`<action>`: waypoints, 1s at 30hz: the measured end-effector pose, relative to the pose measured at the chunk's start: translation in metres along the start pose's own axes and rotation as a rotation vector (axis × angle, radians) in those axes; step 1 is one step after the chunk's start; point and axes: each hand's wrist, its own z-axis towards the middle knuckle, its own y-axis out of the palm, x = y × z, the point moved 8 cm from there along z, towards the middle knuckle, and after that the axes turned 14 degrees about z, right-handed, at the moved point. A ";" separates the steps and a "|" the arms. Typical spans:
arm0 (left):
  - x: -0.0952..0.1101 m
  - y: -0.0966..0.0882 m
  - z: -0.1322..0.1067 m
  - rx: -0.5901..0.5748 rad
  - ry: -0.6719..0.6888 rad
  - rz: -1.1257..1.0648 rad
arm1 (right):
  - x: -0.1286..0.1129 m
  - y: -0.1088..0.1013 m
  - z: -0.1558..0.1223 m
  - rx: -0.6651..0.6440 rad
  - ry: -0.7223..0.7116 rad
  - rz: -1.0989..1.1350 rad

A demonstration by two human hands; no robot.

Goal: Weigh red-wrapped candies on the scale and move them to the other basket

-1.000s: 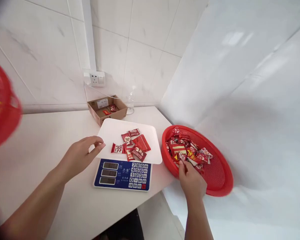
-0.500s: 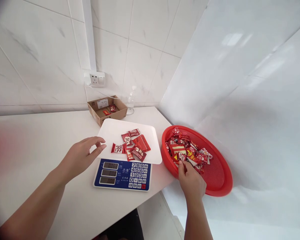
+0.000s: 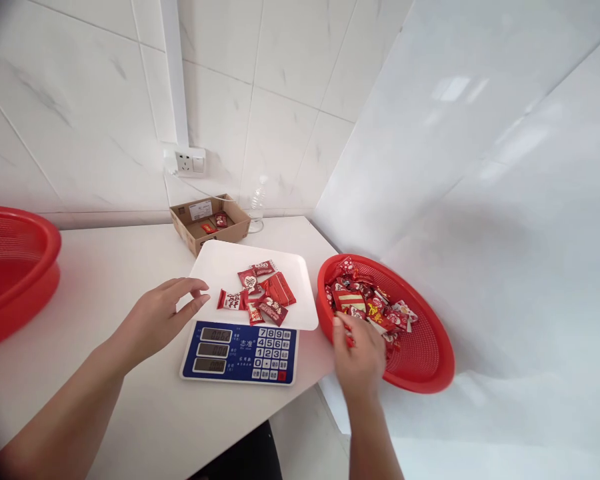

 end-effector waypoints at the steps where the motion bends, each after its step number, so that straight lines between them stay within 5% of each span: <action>1: 0.000 0.000 0.000 0.001 0.001 -0.001 | -0.020 0.012 -0.001 -0.077 -0.086 0.063; 5: 0.001 -0.003 0.000 0.000 0.012 -0.009 | -0.073 0.065 -0.012 -0.408 -0.199 0.209; 10: 0.001 -0.007 -0.001 0.029 0.021 -0.021 | -0.073 0.096 -0.014 -0.502 -0.086 0.196; 18: 0.014 -0.004 -0.004 0.024 0.102 -0.109 | -0.063 0.076 -0.009 -0.301 0.073 0.297; 26: 0.054 0.012 -0.020 -0.160 0.292 -0.405 | -0.143 0.072 -0.044 -0.560 -0.187 0.637; 30: 0.034 0.003 -0.014 -0.060 0.137 -0.496 | -0.124 0.073 -0.031 -0.493 -0.053 0.603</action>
